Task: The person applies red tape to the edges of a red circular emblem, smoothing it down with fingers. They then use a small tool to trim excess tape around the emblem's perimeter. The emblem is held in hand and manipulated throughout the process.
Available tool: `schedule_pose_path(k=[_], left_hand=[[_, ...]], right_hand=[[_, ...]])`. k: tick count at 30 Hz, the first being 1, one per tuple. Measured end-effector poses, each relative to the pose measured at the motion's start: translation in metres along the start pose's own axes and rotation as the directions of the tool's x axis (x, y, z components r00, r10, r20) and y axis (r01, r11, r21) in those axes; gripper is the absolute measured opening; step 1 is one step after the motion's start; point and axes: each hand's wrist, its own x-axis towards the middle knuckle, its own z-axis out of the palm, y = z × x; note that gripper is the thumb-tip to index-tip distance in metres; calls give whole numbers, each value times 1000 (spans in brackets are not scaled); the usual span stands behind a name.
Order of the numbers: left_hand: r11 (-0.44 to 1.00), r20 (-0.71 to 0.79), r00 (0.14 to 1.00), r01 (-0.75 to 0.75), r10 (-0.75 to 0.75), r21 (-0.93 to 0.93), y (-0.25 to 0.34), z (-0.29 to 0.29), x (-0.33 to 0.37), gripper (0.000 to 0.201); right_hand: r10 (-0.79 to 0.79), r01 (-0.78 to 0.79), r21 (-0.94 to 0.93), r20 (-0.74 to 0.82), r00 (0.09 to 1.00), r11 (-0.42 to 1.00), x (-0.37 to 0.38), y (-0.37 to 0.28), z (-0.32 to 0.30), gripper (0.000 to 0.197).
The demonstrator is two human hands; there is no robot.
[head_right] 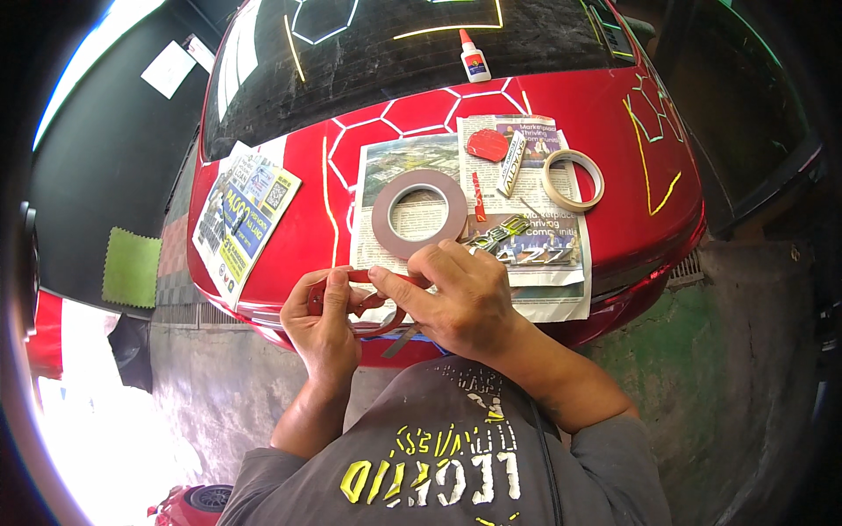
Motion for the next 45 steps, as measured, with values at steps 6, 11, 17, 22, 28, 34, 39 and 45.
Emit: schedule_pose_path(k=[6,11,17,22,28,34,39,45], left_hand=[[1000,0,1000,16,-16,-14,5,0,-1,18],[1000,-23,1000,18,-18,-18,-3,-2,1,18],[996,-21,997,69,-70,-61,-3,-2,3,18],[991,1,994,111,-111,-81,1,2,3,18],[991,-37,992,116,-118,-68,-3,-2,2,17],[987,-37,990,131,-135,-96,-2,-3,1,17],[998,-67,995,70,-69,12,-1,-2,-1,15],[997,-90,993,79,-78,18,-5,-2,0,16]], right_hand=[[8,-7,-11,10,1000,1000,2,-1,-3,40],[-2,3,-32,28,1000,999,3,0,-1,38],[2,5,-59,123,992,998,11,-4,-10,34],[74,-75,2,152,986,997,10,-7,-10,36],[214,-230,190,101,972,955,11,-4,-14,34],[168,-180,179,83,982,967,4,-2,-14,34],[117,-123,113,57,991,986,1,-1,-13,36],[119,-125,88,70,990,988,3,-3,-14,34]])
